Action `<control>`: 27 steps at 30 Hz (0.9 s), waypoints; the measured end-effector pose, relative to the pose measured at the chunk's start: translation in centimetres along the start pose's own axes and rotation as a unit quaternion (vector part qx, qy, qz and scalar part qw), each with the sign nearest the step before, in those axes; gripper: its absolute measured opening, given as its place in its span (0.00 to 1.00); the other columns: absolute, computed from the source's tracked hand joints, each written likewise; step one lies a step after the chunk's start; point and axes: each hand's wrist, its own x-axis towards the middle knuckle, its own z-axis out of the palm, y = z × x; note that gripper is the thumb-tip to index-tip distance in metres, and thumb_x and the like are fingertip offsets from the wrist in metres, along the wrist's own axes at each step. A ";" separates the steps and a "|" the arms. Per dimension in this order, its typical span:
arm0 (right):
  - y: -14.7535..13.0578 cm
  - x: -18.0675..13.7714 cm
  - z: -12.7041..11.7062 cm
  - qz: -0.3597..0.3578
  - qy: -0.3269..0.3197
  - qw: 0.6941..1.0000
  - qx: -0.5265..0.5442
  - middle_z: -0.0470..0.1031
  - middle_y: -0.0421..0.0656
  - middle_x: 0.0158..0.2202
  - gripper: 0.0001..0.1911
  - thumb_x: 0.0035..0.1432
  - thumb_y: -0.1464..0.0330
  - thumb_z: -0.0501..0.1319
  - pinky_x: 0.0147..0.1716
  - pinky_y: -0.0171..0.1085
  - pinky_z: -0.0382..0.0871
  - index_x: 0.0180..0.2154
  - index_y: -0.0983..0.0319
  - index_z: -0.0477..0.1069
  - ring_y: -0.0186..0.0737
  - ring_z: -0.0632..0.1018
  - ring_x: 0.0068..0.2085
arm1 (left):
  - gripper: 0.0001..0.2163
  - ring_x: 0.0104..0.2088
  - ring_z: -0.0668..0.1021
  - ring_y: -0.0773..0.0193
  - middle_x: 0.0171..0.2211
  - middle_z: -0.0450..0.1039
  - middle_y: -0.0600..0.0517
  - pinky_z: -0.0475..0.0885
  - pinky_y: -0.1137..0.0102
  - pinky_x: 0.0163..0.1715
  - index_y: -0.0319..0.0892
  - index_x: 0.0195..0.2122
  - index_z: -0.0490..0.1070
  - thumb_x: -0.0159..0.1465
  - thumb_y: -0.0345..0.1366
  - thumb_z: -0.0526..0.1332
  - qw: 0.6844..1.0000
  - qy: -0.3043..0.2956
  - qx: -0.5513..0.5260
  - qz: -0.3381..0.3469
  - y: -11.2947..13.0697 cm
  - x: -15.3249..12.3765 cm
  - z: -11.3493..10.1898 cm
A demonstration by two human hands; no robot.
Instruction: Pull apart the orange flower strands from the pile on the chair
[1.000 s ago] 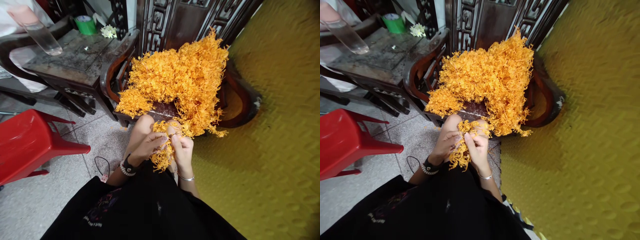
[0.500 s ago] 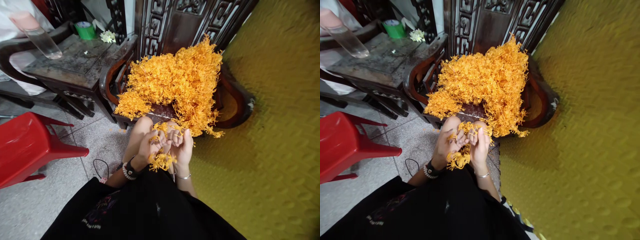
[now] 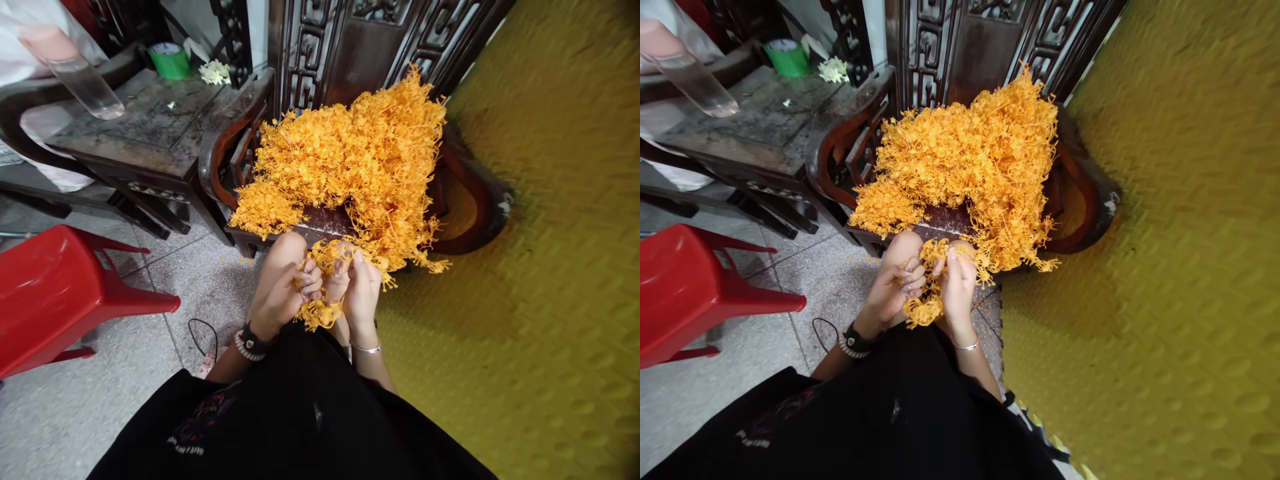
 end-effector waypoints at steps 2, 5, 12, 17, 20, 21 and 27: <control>0.1 0.4 -0.4 -0.037 -0.028 0.998 -0.044 0.64 0.39 0.19 0.22 0.63 0.59 0.56 0.30 0.39 0.62 0.18 0.58 0.67 0.37 0.66 0.24 | 0.10 0.19 0.57 0.73 0.18 0.53 0.60 0.59 0.74 0.23 0.42 0.24 0.56 0.51 0.32 0.61 0.998 -0.015 0.060 -0.006 -0.5 -0.2 -0.6; -0.5 1.1 -0.9 -0.058 -0.073 0.996 -0.013 0.65 0.40 0.21 0.21 0.63 0.60 0.54 0.30 0.40 0.62 0.19 0.59 0.67 0.39 0.67 0.25 | 0.10 0.21 0.61 0.71 0.19 0.57 0.58 0.60 0.72 0.26 0.42 0.23 0.58 0.50 0.35 0.62 0.987 -0.026 0.152 -0.039 -1.7 -0.4 -1.6; -2.6 3.1 -3.6 -0.042 -0.174 0.984 -0.012 0.69 0.42 0.24 0.18 0.63 0.65 0.50 0.35 0.41 0.63 0.23 0.60 0.69 0.39 0.71 0.30 | 0.16 0.21 0.56 0.71 0.18 0.52 0.59 0.67 0.67 0.33 0.43 0.23 0.57 0.55 0.47 0.61 0.986 0.019 0.160 0.035 -2.4 0.0 -2.2; -3.9 4.4 -5.6 -0.005 -0.223 0.960 -0.172 0.73 0.43 0.29 0.19 0.66 0.62 0.48 0.38 0.40 0.65 0.29 0.61 0.73 0.39 0.73 0.33 | 0.24 0.20 0.57 0.70 0.16 0.50 0.58 0.66 0.69 0.29 0.43 0.16 0.53 0.60 0.53 0.58 0.972 0.059 0.206 0.097 -1.7 0.5 -2.2; -4.7 4.8 -5.8 -0.007 -0.251 0.950 -0.188 0.73 0.43 0.29 0.20 0.67 0.59 0.49 0.35 0.39 0.66 0.30 0.61 0.73 0.38 0.73 0.32 | 0.26 0.19 0.58 0.71 0.16 0.51 0.58 0.66 0.70 0.27 0.43 0.16 0.53 0.61 0.55 0.57 0.960 0.074 0.251 0.104 -1.3 0.8 -2.0; -4.9 4.8 -5.8 -0.009 -0.260 0.947 -0.186 0.73 0.42 0.28 0.20 0.67 0.59 0.50 0.34 0.39 0.67 0.30 0.61 0.73 0.37 0.73 0.31 | 0.26 0.18 0.59 0.71 0.15 0.52 0.59 0.65 0.70 0.25 0.43 0.16 0.54 0.61 0.56 0.56 0.956 0.070 0.267 0.097 -1.1 0.9 -1.8; -5.5 4.6 -4.8 0.022 -0.300 0.945 -0.131 0.74 0.42 0.28 0.20 0.67 0.59 0.51 0.32 0.37 0.69 0.31 0.60 0.76 0.35 0.74 0.30 | 0.20 0.20 0.66 0.70 0.17 0.59 0.57 0.61 0.72 0.22 0.40 0.24 0.66 0.67 0.49 0.52 0.904 0.032 0.418 0.083 -1.0 1.8 0.0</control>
